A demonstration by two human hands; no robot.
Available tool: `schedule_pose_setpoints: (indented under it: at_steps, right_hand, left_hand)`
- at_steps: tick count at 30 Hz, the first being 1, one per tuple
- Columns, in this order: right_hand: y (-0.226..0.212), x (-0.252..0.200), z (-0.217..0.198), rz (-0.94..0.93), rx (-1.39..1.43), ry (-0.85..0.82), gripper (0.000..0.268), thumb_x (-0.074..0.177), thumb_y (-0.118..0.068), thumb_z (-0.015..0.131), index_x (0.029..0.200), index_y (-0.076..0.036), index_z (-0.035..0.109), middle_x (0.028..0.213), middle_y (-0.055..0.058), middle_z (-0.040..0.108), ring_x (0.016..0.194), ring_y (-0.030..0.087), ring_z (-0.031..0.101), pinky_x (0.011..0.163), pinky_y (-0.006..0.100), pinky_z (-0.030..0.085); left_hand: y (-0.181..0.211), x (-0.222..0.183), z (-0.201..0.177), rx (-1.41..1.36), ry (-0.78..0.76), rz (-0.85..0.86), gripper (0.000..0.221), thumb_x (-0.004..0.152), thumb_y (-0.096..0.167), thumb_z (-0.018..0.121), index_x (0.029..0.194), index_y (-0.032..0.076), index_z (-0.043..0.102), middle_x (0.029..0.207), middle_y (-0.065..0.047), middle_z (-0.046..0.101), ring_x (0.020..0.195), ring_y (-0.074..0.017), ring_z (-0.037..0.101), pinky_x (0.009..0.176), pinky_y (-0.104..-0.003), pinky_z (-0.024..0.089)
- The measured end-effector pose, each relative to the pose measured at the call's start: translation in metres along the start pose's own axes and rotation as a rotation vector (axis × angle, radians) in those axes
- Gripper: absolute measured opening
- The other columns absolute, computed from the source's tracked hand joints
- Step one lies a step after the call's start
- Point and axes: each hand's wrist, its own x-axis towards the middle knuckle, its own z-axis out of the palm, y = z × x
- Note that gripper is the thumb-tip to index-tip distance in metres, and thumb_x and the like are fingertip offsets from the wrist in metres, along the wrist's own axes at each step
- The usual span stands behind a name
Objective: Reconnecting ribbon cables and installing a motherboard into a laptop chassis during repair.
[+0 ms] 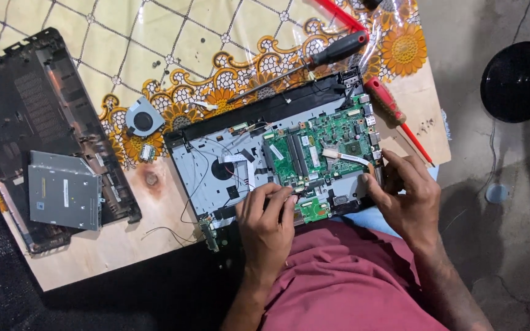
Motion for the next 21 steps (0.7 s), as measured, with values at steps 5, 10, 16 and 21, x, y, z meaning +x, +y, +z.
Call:
schedule_pose_setpoints:
  at_steps: [5, 10, 16, 21]
  right_hand:
    - [0.006, -0.002, 0.003, -0.019, -0.016, 0.022, 0.042, 0.080, -0.004, 0.079, 0.117, 0.010, 0.065, 0.080, 0.011, 0.057, 0.059, 0.014, 0.047, 0.048, 0.025, 0.040]
    - [0.004, -0.001, 0.003, -0.007, -0.007, 0.016, 0.042, 0.080, -0.002, 0.078, 0.117, 0.011, 0.065, 0.082, 0.012, 0.057, 0.060, 0.014, 0.048, 0.049, 0.025, 0.042]
    - [0.012, -0.002, 0.006, -0.020, 0.020, 0.014, 0.041, 0.082, -0.004, 0.077, 0.117, 0.012, 0.064, 0.083, 0.013, 0.057, 0.061, 0.014, 0.049, 0.047, 0.024, 0.043]
    - [0.019, -0.004, 0.011, -0.025, 0.151, 0.081, 0.042, 0.082, -0.001, 0.079, 0.117, 0.015, 0.064, 0.082, 0.020, 0.057, 0.055, 0.023, 0.055, 0.042, 0.032, 0.044]
  left_hand:
    - [0.001, -0.001, 0.000, 0.023, -0.009, -0.009, 0.023, 0.076, 0.005, 0.077, 0.098, 0.007, 0.072, 0.100, -0.002, 0.063, 0.082, -0.0149, 0.058, 0.083, -0.034, 0.041]
    - [0.000, 0.001, 0.001, 0.046, -0.016, -0.014, 0.023, 0.076, 0.005, 0.077, 0.099, 0.007, 0.072, 0.101, -0.001, 0.063, 0.081, -0.0148, 0.056, 0.083, -0.034, 0.039]
    - [-0.005, 0.001, 0.005, 0.053, -0.006, -0.014, 0.021, 0.079, 0.008, 0.077, 0.099, 0.008, 0.072, 0.101, 0.000, 0.063, 0.082, -0.0139, 0.056, 0.078, -0.034, 0.037]
    - [-0.011, 0.002, 0.006, 0.051, 0.005, 0.000, 0.016, 0.083, 0.017, 0.076, 0.099, 0.014, 0.073, 0.097, -0.002, 0.065, 0.089, -0.0204, 0.065, 0.075, -0.039, 0.048]
